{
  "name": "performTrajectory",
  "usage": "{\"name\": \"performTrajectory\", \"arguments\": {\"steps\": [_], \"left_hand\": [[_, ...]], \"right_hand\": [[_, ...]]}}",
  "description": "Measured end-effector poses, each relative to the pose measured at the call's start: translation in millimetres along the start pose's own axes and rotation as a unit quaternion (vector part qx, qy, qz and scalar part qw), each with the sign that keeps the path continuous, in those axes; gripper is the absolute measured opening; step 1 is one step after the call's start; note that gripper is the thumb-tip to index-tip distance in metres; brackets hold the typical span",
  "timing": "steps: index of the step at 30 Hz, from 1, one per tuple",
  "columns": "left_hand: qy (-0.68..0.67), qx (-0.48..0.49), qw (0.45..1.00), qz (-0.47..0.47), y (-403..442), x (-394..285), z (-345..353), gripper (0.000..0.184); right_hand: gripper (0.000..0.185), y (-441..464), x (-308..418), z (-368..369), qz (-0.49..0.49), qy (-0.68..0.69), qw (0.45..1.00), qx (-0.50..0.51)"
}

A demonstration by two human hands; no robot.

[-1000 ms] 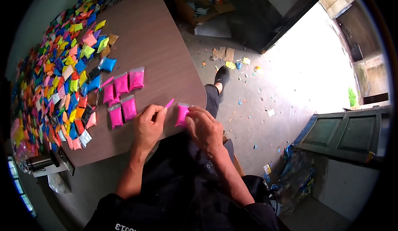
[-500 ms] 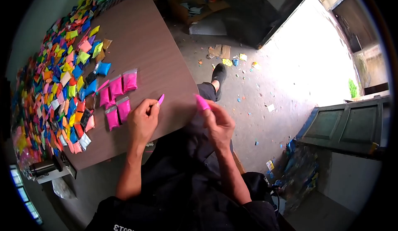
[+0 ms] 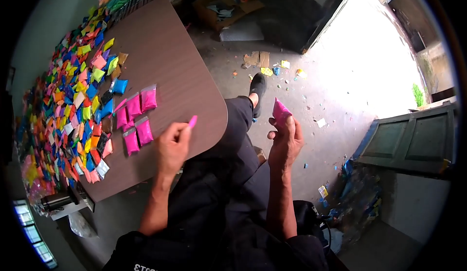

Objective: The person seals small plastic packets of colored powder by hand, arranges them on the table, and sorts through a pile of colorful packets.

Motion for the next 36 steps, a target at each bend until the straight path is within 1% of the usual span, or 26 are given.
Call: {"name": "performTrajectory", "arguments": {"steps": [1,3,4,6,8,10,12,14,16,17,18,20,21,22,24,25,26,28,29,30,32,33,34,36], "left_hand": [[0.004,0.000,1.000,0.000,0,5,-6,0.009],[0.066,-0.023,0.998,-0.002,-3,10,-18,0.010],[0.066,-0.023,0.998,-0.003,-6,7,-14,0.010],[0.113,0.049,0.987,0.100,-18,-25,25,0.010],[0.054,0.158,0.978,0.127,-37,-43,70,0.006],[-0.040,0.171,0.978,0.112,-44,-68,78,0.003],[-0.035,0.102,0.989,0.098,-38,-60,59,0.004],[0.032,0.046,0.996,0.076,-25,-42,28,0.006],[0.086,-0.021,0.993,0.076,-10,-18,1,0.006],[0.084,-0.027,0.994,0.070,-6,-7,-5,0.007],[0.087,-0.032,0.993,0.069,-7,-9,-5,0.007],[0.120,0.061,0.985,0.106,-20,-24,29,0.008],[0.085,0.098,0.982,0.139,-31,-32,45,0.010],[0.071,0.133,0.978,0.148,-39,-45,51,0.011],[0.035,0.102,0.988,0.109,-40,-45,37,0.007],[0.020,0.058,0.993,0.097,-38,-40,20,0.005],[0.003,0.013,0.996,0.084,-38,-33,0,0.003],[-0.033,-0.027,0.999,0.024,-44,-9,-35,0.005],[-0.037,-0.057,0.997,0.029,-45,-5,-55,0.006],[-0.042,-0.087,0.995,0.034,-46,-1,-74,0.006],[-0.071,-0.133,0.987,0.049,-48,10,-104,0.007],[-0.053,-0.159,0.985,0.044,-49,15,-116,0.007],[-0.053,-0.180,0.981,0.043,-51,25,-125,0.008],[-0.029,-0.191,0.981,0.010,-55,41,-143,0.011]], "right_hand": [[0.034,-1,-3,1,0.003,0.003,1.000,0.000],[0.034,-3,-10,6,0.013,0.014,1.000,0.007],[0.034,-5,-12,8,0.015,0.014,1.000,0.007],[0.034,-6,-15,15,0.013,0.018,0.999,0.027],[0.035,-7,-13,20,0.013,0.020,0.999,0.035],[0.035,-7,-8,19,0.012,0.017,0.999,0.031],[0.035,-6,-6,13,0.011,0.015,0.999,0.033],[0.035,-5,-3,11,-0.003,0.016,0.999,0.036],[0.034,-8,-7,13,0.006,0.018,0.999,0.042],[0.033,-11,-10,16,0.008,0.006,0.999,0.043],[0.033,-14,-13,20,0.010,-0.006,0.999,0.044],[0.032,-26,-8,40,0.010,-0.028,0.997,0.065],[0.031,-31,-3,50,0.006,-0.052,0.995,0.082],[0.030,-36,2,60,-0.011,-0.092,0.989,0.112],[0.031,-46,9,79,-0.031,-0.137,0.975,0.170],[0.033,-50,7,87,-0.066,-0.131,0.965,0.215],[0.033,-57,10,98,-0.133,-0.151,0.945,0.257],[0.033,-76,16,125,-0.177,-0.234,0.901,0.319],[0.035,-85,19,141,-0.230,-0.272,0.866,0.351],[0.035,-97,26,160,-0.309,-0.294,0.822,0.377],[0.032,-113,11,184,-0.301,-0.325,0.797,0.409],[0.029,-123,8,199,-0.346,-0.369,0.755,0.418],[0.029,-125,3,209,-0.349,-0.368,0.751,0.422],[0.029,-142,-6,232,-0.426,-0.401,0.675,0.450]]}}
Point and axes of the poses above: each hand's wrist, its own y-axis towards the middle knuckle, its own z-axis out of the palm, x = y × z, the point moved 9 cm from there along y, towards the middle knuckle, and after that the axes turned 8 degrees about -y, right-handed, at the moved point
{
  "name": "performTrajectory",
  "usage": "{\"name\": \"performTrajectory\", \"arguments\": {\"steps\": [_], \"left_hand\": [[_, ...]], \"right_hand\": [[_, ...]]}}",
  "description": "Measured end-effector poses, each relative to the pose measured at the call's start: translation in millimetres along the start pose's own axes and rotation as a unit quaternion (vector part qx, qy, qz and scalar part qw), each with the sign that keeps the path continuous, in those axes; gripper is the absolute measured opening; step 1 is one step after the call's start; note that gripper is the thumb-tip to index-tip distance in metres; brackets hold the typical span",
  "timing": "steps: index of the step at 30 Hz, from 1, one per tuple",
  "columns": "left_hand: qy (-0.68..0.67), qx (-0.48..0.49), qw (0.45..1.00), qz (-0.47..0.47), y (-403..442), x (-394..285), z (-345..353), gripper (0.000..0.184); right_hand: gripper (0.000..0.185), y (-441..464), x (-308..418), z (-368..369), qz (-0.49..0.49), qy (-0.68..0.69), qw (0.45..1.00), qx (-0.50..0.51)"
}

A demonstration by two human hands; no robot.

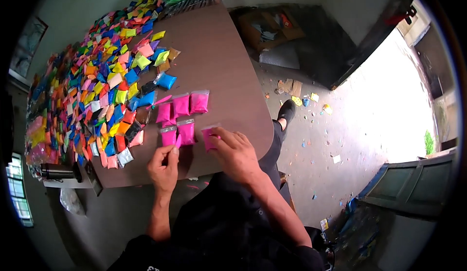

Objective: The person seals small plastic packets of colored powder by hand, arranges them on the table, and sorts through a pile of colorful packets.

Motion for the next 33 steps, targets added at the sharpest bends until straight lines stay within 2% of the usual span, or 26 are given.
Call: {"name": "performTrajectory", "arguments": {"steps": [2,6,8,14,16,19,26,28,30,33], "left_hand": [[-0.020,-0.039,0.999,-0.027,2,14,-17,0.013],[-0.021,-0.075,0.997,-0.024,9,38,-47,0.013],[-0.017,-0.087,0.996,0.008,17,39,-54,0.011],[0.022,-0.091,0.995,0.032,36,41,-61,0.012],[0.047,-0.086,0.995,0.005,42,35,-59,0.012],[0.012,-0.079,0.995,0.053,58,30,-55,0.011],[0.039,-0.071,0.994,0.070,80,32,-57,0.011],[0.027,-0.076,0.994,0.073,87,30,-59,0.011],[0.016,-0.083,0.993,0.077,93,21,-61,0.012],[-0.056,-0.021,0.998,-0.004,93,16,-39,0.015]], "right_hand": [[0.029,15,7,8,-0.018,-0.004,1.000,0.001],[0.030,27,5,25,-0.025,-0.048,0.999,0.006],[0.030,31,4,32,-0.022,-0.057,0.998,0.011],[0.032,30,1,40,-0.015,-0.083,0.996,0.010],[0.033,28,-2,43,-0.014,-0.086,0.996,0.000],[0.034,31,1,41,-0.015,-0.079,0.997,0.008],[0.036,31,1,33,-0.010,-0.042,0.999,-0.006],[0.031,28,-10,23,0.061,0.037,0.996,-0.049],[0.027,28,-12,14,0.084,0.072,0.992,-0.063],[0.021,17,-29,12,0.139,0.138,0.976,-0.090]]}}
Point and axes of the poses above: each hand's wrist, its own y-axis towards the middle knuckle, its own z-axis out of the palm, x = y × z, the point moved 9 cm from there along y, towards the middle knuckle, and after that the axes turned 8 degrees about -y, right-handed, at the moved point
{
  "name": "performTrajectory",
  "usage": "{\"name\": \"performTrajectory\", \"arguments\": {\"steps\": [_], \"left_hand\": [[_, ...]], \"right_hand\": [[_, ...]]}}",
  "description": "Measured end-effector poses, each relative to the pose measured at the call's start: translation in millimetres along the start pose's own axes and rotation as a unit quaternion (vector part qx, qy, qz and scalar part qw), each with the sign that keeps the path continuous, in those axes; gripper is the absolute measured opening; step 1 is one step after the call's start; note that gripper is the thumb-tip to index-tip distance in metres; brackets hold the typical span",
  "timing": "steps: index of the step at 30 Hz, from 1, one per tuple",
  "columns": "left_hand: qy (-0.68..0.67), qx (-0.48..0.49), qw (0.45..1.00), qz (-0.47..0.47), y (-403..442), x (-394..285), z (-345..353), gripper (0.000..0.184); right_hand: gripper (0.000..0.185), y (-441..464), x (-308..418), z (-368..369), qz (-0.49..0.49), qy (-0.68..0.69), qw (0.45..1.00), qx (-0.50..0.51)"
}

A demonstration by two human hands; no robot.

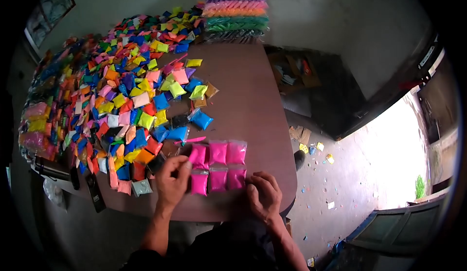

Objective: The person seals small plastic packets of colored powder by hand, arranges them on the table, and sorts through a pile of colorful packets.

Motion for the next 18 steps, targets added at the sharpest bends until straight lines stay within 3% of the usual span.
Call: {"name": "performTrajectory", "arguments": {"steps": [3,5,7,9,13,15,17,18], "left_hand": [[-0.031,0.119,0.992,-0.002,-9,-25,47,0.017],[-0.088,0.202,0.975,-0.003,-25,-38,82,0.016],[-0.054,0.276,0.956,0.079,-30,-62,110,0.021],[-0.082,0.293,0.949,0.077,-31,-61,125,0.024],[-0.080,0.312,0.941,0.107,-12,-61,127,0.021],[-0.011,0.265,0.960,0.093,18,-56,110,0.018],[0.032,0.243,0.967,0.063,60,-50,86,0.015],[0.040,0.184,0.980,0.065,79,-40,70,0.013]], "right_hand": [[0.021,9,6,-2,0.058,0.056,0.997,-0.010],[0.022,13,11,9,0.079,0.161,0.982,0.051],[0.030,12,16,15,0.130,0.201,0.968,0.078],[0.035,0,-5,19,0.225,0.307,0.923,0.050],[0.039,0,-22,12,0.245,0.322,0.914,0.014],[0.047,5,-36,0,0.284,0.307,0.907,-0.051],[0.047,6,-57,-19,0.262,0.243,0.930,-0.086],[0.041,10,-58,-27,0.258,0.168,0.947,-0.091]]}}
Point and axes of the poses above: each hand's wrist, its own y-axis towards the middle knuckle, its own z-axis out of the palm, x = y × z, the point moved 9 cm from there along y, towards the middle knuckle, and after that the axes turned 8 degrees about -y, right-handed, at the moved point
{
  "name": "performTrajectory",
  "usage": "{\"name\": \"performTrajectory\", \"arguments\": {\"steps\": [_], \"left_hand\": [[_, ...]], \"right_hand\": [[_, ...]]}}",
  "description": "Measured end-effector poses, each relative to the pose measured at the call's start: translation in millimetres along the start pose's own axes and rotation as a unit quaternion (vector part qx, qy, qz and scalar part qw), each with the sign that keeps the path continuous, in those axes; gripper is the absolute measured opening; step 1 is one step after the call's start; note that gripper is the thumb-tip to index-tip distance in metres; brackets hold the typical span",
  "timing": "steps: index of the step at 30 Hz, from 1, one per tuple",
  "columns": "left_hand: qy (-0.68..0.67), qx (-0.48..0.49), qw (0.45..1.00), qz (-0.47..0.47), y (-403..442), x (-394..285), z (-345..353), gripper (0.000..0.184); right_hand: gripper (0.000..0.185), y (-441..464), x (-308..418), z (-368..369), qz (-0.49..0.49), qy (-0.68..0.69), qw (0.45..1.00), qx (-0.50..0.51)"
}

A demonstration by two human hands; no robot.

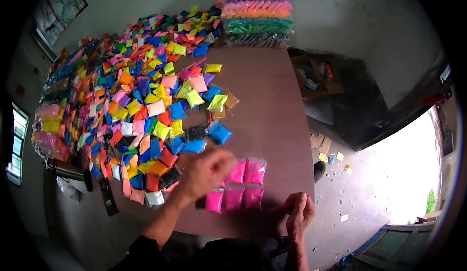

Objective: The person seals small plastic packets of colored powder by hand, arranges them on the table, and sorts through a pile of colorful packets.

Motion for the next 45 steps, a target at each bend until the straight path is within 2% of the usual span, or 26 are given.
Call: {"name": "performTrajectory", "arguments": {"steps": [1,2,3,4,5,7,9,11,13,15,16,18,22,24,27,29,31,32,33,35,36,37,39,42,43,45], "left_hand": [[0.065,-0.023,0.997,-0.033,15,16,-19,0.012],[0.115,-0.049,0.992,-0.001,32,37,-39,0.010],[0.109,-0.091,0.990,-0.014,49,49,-61,0.011],[0.172,-0.118,0.978,-0.017,67,64,-81,0.013],[0.239,-0.127,0.963,0.000,86,80,-98,0.016],[0.287,-0.143,0.946,0.050,117,103,-124,0.018],[0.370,-0.119,0.915,0.106,144,114,-133,0.026],[0.384,-0.114,0.911,0.103,171,143,-146,0.033],[0.404,-0.082,0.908,0.070,193,166,-152,0.042],[0.405,-0.041,0.913,-0.019,212,191,-155,0.047],[0.405,-0.038,0.913,-0.017,217,191,-153,0.047],[0.372,0.006,0.915,-0.156,221,216,-153,0.049],[0.360,-0.013,0.926,-0.115,220,244,-160,0.039],[0.416,-0.025,0.909,0.004,218,232,-159,0.031],[0.420,-0.050,0.906,-0.012,209,227,-183,0.029],[0.414,-0.094,0.905,0.019,192,200,-196,0.031],[0.305,-0.184,0.933,0.054,168,155,-213,0.030],[0.309,-0.211,0.925,0.068,155,132,-215,0.031],[0.309,-0.214,0.924,0.070,142,116,-214,0.031],[0.203,-0.224,0.953,0.020,114,101,-217,0.029],[0.189,-0.205,0.959,-0.039,98,100,-214,0.030],[0.188,-0.208,0.959,-0.038,80,87,-209,0.030],[0.099,-0.153,0.978,-0.099,48,76,-181,0.031],[0.034,-0.143,0.988,-0.057,8,35,-136,0.027],[0.055,-0.103,0.989,-0.094,-5,28,-125,0.028],[0.008,-0.038,0.995,-0.094,-23,5,-89,0.028]], "right_hand": [[0.041,4,-6,-4,0.000,0.005,1.000,-0.002],[0.037,8,-8,-4,-0.040,-0.110,0.993,0.015],[0.033,11,-7,0,-0.080,-0.223,0.971,0.032],[0.021,11,0,7,-0.087,-0.265,0.959,0.045],[0.021,12,4,11,-0.087,-0.261,0.960,0.042],[0.012,10,22,29,-0.176,-0.377,0.908,0.049],[0.007,12,26,30,-0.164,-0.373,0.912,0.043],[0.006,13,25,29,-0.171,-0.369,0.912,0.050],[0.006,14,27,30,-0.175,-0.351,0.919,0.051],[0.009,15,29,30,-0.179,-0.335,0.924,0.047],[0.009,16,28,31,-0.176,-0.334,0.925,0.044],[0.015,17,29,30,-0.190,-0.324,0.926,0.032],[0.020,17,21,27,-0.199,-0.349,0.915,0.035],[0.022,18,27,29,-0.190,-0.344,0.919,0.031],[0.021,18,31,30,-0.168,-0.343,0.924,0.032],[0.020,20,40,33,-0.165,-0.331,0.928,0.032],[0.020,17,42,31,-0.163,-0.320,0.933,0.033],[0.017,16,39,31,-0.184,-0.344,0.920,0.030],[0.015,13,37,32,-0.204,-0.369,0.906,0.027],[0.016,11,32,32,-0.205,-0.379,0.902,0.027],[0.017,11,29,31,-0.202,-0.391,0.898,0.027],[0.017,11,27,32,-0.205,-0.391,0.897,0.027],[0.025,9,32,30,-0.235,-0.377,0.896,-0.002],[0.027,7,30,30,-0.213,-0.392,0.895,-0.011],[0.027,6,27,28,-0.202,-0.398,0.895,-0.017],[0.027,6,26,25,-0.188,-0.385,0.903,-0.020]]}}
Point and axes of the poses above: each hand's wrist, its own y-axis towards the middle knuckle, its own z-axis out of the palm, x = y × z, the point moved 9 cm from there along y, towards the middle knuckle, and after that the axes turned 8 degrees about -y, right-handed, at the moved point
